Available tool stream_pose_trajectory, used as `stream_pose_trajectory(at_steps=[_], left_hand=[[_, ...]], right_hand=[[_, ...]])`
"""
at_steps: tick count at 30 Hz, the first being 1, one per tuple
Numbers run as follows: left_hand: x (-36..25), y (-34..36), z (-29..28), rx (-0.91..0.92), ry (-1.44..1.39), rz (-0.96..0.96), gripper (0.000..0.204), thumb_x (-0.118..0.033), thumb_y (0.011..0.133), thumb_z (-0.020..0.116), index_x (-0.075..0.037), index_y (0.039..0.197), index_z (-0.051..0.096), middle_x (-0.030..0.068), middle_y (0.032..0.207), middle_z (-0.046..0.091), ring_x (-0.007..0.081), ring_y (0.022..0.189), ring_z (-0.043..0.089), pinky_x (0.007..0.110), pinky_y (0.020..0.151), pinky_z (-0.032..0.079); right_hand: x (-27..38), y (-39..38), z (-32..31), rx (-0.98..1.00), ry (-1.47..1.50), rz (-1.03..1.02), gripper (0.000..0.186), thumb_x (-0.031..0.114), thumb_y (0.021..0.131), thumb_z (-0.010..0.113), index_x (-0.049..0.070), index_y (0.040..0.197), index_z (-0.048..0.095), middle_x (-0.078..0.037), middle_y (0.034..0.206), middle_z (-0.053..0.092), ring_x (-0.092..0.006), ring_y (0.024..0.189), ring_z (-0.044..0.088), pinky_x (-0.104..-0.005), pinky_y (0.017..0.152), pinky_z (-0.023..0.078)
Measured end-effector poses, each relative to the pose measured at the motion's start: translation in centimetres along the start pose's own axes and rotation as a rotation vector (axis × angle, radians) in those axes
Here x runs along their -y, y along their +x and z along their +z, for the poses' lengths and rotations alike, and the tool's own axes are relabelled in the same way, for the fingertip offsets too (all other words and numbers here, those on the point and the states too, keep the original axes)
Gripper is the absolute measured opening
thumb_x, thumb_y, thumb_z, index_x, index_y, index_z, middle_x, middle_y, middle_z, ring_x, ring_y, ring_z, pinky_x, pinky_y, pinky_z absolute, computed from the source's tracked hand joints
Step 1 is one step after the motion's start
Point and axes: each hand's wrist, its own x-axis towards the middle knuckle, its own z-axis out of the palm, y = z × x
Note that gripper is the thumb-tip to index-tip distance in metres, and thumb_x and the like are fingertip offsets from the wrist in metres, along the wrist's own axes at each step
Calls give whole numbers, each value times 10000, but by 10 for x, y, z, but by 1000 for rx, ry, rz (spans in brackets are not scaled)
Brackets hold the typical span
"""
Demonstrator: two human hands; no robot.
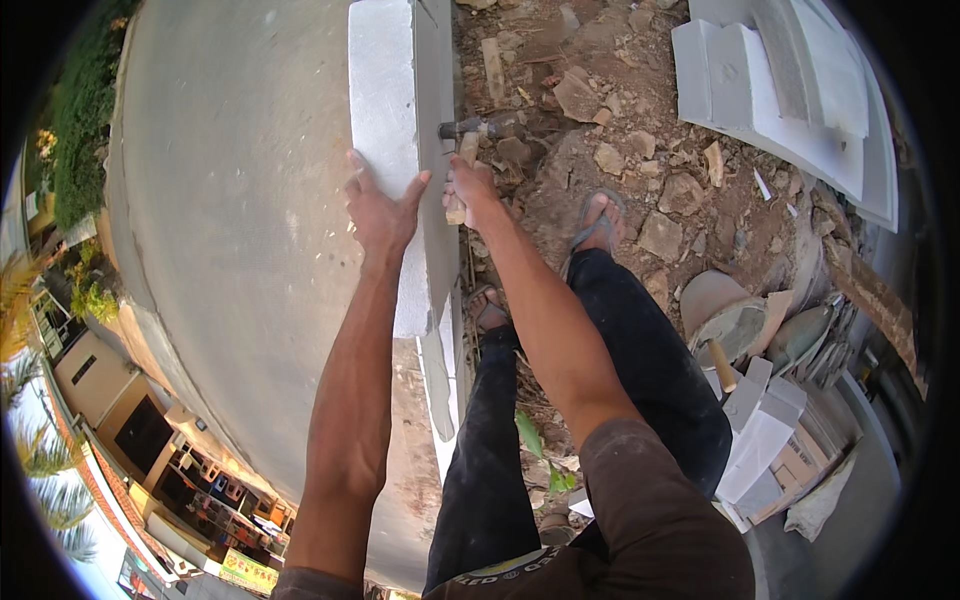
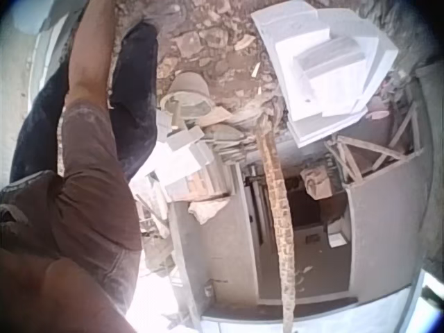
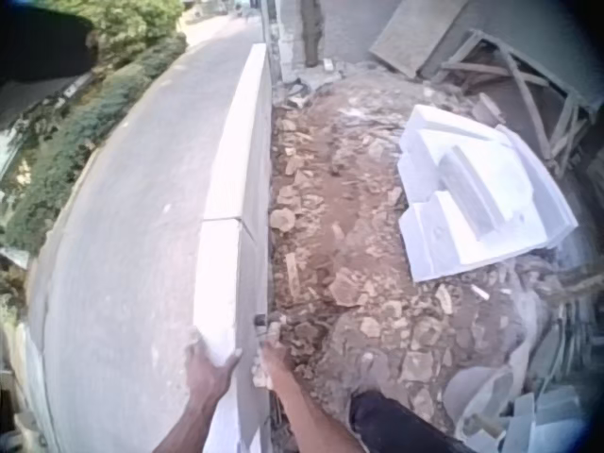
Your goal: The person installs white concrete curb stones along a roadside. They apply mortar to the ground using a trowel, place the stones, and tap them into position with a hammer. The person repeats this process for multiple stones, ensuring alignment.
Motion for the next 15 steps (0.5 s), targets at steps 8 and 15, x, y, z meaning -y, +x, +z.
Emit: stream_pose_trajectory(at_steps=[8,15], left_hand=[[11,3,-5,1,38,-9,1334,-697,774,811,65,1634,133,379,1453,441,510,1289,559,532,1057,499],[7,0,-2,31,6,7,1311,-677,803,794,60,1638,102,367,1478,421,502,1329,525,525,1088,480]], right_hand=[[-20,-50,-9,-88,31,38,187,186,1054,594,15,1014,530,-35,758,523,-130,541,501,-333,446,457],[-40,-74,-29,-92,-196,132,127,145,1026,631,49,1001,550,13,706,488,-116,526,477,-325,445,431]])
